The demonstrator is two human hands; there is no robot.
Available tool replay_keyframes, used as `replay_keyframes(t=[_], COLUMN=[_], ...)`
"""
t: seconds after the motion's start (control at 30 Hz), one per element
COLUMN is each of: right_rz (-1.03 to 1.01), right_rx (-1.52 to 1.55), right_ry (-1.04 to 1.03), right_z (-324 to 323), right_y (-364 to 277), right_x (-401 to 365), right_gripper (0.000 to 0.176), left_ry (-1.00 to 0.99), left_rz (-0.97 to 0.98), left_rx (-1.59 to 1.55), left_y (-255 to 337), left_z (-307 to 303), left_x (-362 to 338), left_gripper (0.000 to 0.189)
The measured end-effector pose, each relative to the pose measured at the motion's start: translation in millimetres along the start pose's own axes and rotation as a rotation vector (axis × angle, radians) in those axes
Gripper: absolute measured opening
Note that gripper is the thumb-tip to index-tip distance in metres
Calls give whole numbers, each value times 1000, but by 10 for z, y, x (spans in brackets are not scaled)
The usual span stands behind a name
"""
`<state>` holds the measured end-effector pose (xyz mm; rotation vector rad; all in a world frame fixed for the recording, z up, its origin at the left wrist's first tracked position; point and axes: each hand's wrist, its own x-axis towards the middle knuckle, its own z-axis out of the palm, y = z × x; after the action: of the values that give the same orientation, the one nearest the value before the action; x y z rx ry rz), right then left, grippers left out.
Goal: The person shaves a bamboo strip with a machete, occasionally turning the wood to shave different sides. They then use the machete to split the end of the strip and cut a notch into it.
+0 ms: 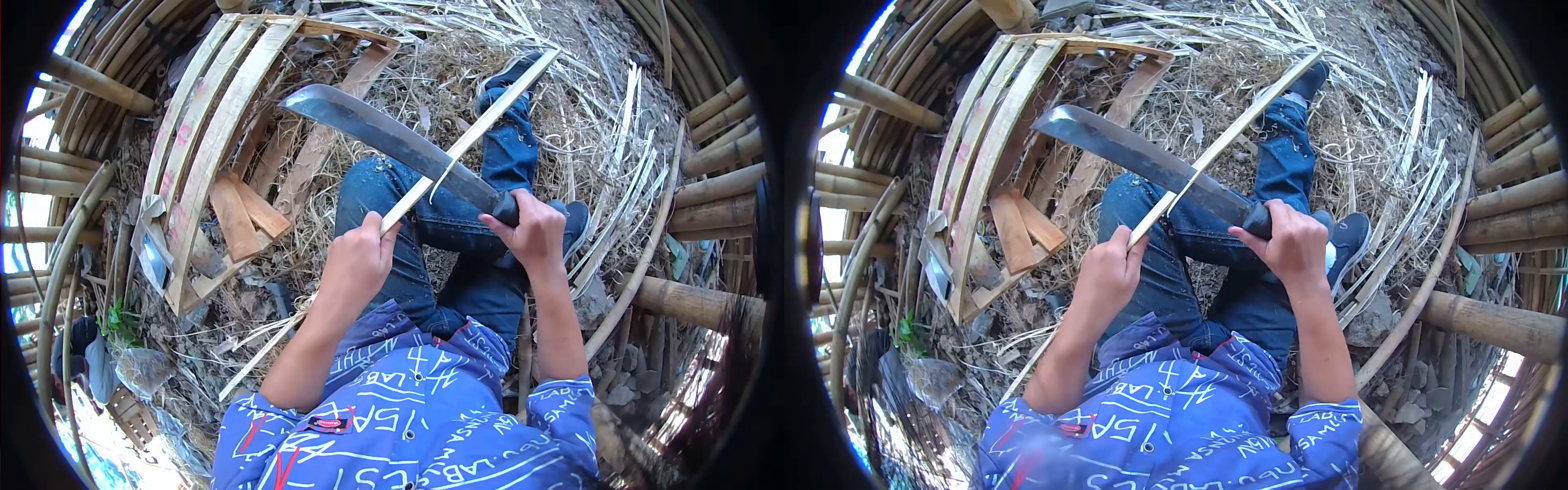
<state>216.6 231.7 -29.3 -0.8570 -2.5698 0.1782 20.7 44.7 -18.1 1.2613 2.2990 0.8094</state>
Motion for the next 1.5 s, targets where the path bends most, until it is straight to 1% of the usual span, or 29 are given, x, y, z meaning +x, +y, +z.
replay_keyframes(t=[0.07,0.17,0.27,0.33,0.4,0.5,0.57,0.7,0.77,0.8,0.9,0.93,1.0,1.07,1.13,1.2,1.3,1.4,1.43,1.5], right_rz=[-29,-58,-34,28,31,71,20,14,62,63,236,232,271,263,147,129,-20,-84,-122,-113], right_rx=[2,-9,-16,32,28,67,107,114,161,157,600,602,701,656,372,326,112,-81,-111,-95], right_ry=[8,-34,-92,-140,-138,-133,-35,-32,-109,-107,-302,-304,-339,-326,-199,-205,-39,73,65,59], right_z=[-29,-104,-111,-49,-54,-20,8,-68,-125,-130,-144,-133,-88,-79,-86,-114,-139,-211,-245,-253], right_y=[44,54,-29,-92,-184,-253,-241,-212,-215,-215,-293,-315,-339,-356,-382,-394,-357,-112,-48,-43], right_x=[12,33,34,19,48,70,103,178,205,196,173,153,129,141,157,162,194,314,334,326], right_gripper=[59,59,59,59,59,60,58,60,59,59,54,54,53,54,56,58,57,59,59,59], left_ry=[-11,-21,-8,14,-11,13,32,50,61,70,80,84,85,87,92,72,51,33,38,-5], left_rz=[-7,16,42,43,-32,-47,-26,-13,-3,5,53,50,56,47,39,24,19,31,30,26], left_rx=[-4,9,34,40,-14,-47,-53,-58,-70,-81,-103,-102,-121,-102,-90,-45,-57,-72,-75,-68], left_y=[-2,-34,-103,-134,-145,-122,-77,27,36,44,71,73,68,53,30,10,55,93,114,153], left_z=[-33,-46,-20,27,68,82,48,-10,22,37,40,43,46,31,31,50,13,-63,-97,-141], left_x=[-34,-57,-62,-51,-48,-35,-11,47,69,77,91,91,100,91,73,52,20,-30,-27,-15], left_gripper=[27,29,30,30,25,24,24,24,24,23,23,23,23,23,22,22,22,22,22,22])
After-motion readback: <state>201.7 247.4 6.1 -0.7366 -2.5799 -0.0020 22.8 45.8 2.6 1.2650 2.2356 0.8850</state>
